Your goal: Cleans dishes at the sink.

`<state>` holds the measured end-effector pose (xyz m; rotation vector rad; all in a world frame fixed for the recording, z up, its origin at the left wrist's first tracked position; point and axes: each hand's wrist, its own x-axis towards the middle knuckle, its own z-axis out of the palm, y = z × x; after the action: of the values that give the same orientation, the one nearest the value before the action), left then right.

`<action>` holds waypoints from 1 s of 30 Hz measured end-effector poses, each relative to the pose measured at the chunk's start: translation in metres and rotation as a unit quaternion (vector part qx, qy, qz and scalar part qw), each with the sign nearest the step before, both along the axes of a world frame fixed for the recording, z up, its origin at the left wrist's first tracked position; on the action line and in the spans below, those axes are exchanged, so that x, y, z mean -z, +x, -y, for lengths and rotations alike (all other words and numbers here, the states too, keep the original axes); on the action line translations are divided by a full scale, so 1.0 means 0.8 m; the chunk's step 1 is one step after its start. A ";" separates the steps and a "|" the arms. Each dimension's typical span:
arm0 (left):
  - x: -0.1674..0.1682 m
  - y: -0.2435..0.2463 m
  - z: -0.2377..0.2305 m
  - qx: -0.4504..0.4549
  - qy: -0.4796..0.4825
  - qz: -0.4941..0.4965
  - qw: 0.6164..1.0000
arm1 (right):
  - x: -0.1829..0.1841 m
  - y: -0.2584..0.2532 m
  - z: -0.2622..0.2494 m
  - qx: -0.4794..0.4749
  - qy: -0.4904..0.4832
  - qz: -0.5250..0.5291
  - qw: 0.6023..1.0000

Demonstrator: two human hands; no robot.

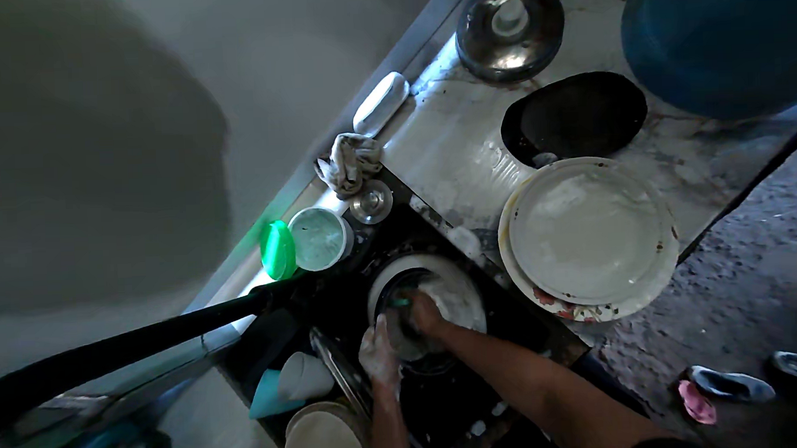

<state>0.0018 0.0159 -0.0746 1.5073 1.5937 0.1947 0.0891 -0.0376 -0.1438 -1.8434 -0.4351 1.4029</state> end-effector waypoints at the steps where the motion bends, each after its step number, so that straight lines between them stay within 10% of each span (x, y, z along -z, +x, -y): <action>1: 0.000 0.001 -0.001 -0.003 -0.001 0.005 1.000 | -0.006 -0.010 0.006 -0.024 0.036 -0.002 0.999; 10: -0.006 0.003 0.003 0.011 0.011 -0.009 1.000 | 0.003 -0.003 -0.010 0.028 0.030 -0.017 0.999; 15: -0.003 0.003 -0.008 0.038 0.005 -0.009 0.999 | -0.011 -0.043 0.032 -0.140 0.112 -0.051 0.983; 22: 0.002 -0.006 -0.011 0.051 -0.004 -0.007 0.999 | 0.001 -0.005 0.048 -0.370 -0.042 0.037 0.927; 30: -0.007 0.003 -0.005 0.074 0.002 -0.004 0.997 | -0.001 -0.031 0.024 -0.261 0.240 0.119 0.928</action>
<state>0.0043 0.0199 -0.0691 1.6229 1.4823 0.1078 0.0647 -0.0568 -0.1429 -1.5427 -1.3487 1.2427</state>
